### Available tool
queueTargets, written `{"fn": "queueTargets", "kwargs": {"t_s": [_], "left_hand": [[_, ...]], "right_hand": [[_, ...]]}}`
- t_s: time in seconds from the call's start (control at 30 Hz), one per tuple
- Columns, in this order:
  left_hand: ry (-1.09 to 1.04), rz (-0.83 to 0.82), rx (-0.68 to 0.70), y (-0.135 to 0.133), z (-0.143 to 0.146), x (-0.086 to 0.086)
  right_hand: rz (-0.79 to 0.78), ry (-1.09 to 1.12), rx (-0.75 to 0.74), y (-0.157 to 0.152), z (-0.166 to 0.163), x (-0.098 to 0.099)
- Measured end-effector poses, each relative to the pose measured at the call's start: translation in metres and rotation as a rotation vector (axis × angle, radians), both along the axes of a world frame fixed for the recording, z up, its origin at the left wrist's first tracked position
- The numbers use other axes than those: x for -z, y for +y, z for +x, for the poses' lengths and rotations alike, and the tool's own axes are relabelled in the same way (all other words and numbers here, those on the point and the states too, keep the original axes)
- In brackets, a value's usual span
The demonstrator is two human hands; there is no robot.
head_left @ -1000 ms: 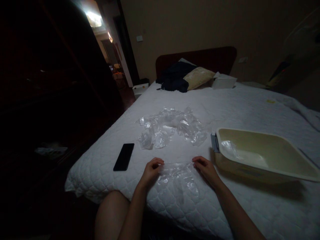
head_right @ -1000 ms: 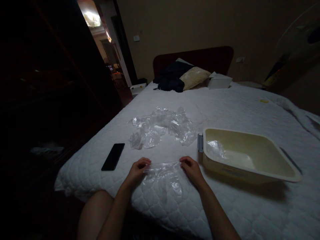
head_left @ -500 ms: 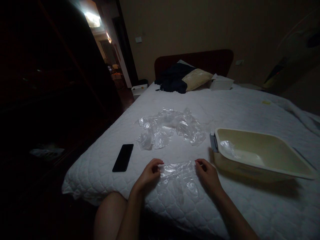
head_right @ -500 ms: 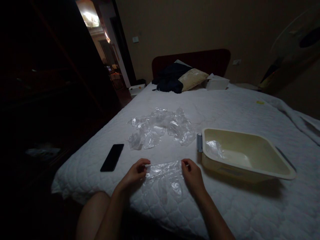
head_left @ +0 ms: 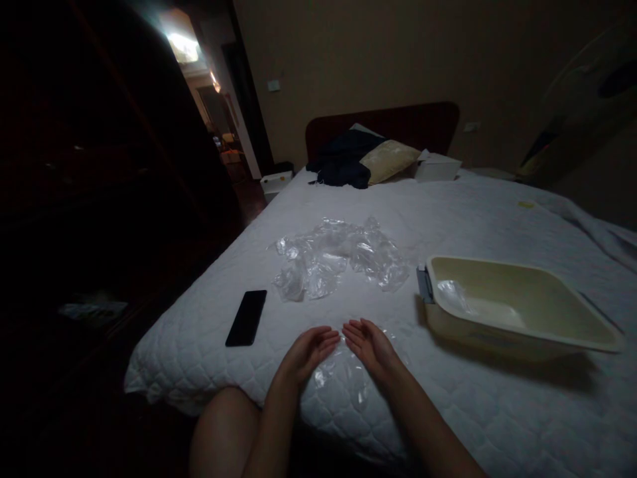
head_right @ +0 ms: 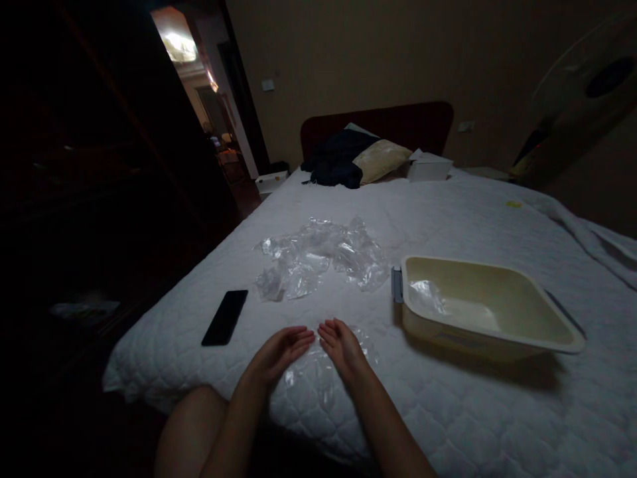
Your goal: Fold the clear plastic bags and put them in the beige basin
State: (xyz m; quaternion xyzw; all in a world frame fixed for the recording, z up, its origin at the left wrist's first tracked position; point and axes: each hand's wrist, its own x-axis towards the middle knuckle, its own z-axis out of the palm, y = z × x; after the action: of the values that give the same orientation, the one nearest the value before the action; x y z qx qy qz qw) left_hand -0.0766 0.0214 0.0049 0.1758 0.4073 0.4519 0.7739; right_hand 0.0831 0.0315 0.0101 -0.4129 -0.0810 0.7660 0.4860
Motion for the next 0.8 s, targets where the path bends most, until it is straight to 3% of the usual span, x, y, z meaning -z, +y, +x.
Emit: {"fn": "queueTargets", "kwargs": {"t_s": [0.1, 0.27, 0.43, 0.5, 0.63, 0.8], "left_hand": [[-0.148, -0.052, 0.046, 0.007, -0.012, 0.008], [-0.147, -0.050, 0.055, 0.006, -0.021, 0.002], [0.173, 0.112, -0.082, -0.001, -0.023, -0.008], [0.358, 0.195, -0.129, -0.006, -0.024, -0.010], [0.569, 0.264, -0.059, -0.012, -0.021, -0.003], [0.697, 0.237, 0.042, -0.006, -0.009, 0.015]], "right_hand": [[0.012, -0.056, 0.010, 0.005, 0.015, 0.009], [0.025, -0.189, 0.105, 0.012, 0.052, 0.006], [0.138, -0.406, 0.111, 0.016, 0.084, 0.002], [0.269, -0.622, 0.057, 0.019, 0.093, 0.004], [0.486, -0.954, -0.188, 0.025, 0.104, 0.013], [0.506, -1.089, -0.361, 0.022, 0.097, 0.016]]}}
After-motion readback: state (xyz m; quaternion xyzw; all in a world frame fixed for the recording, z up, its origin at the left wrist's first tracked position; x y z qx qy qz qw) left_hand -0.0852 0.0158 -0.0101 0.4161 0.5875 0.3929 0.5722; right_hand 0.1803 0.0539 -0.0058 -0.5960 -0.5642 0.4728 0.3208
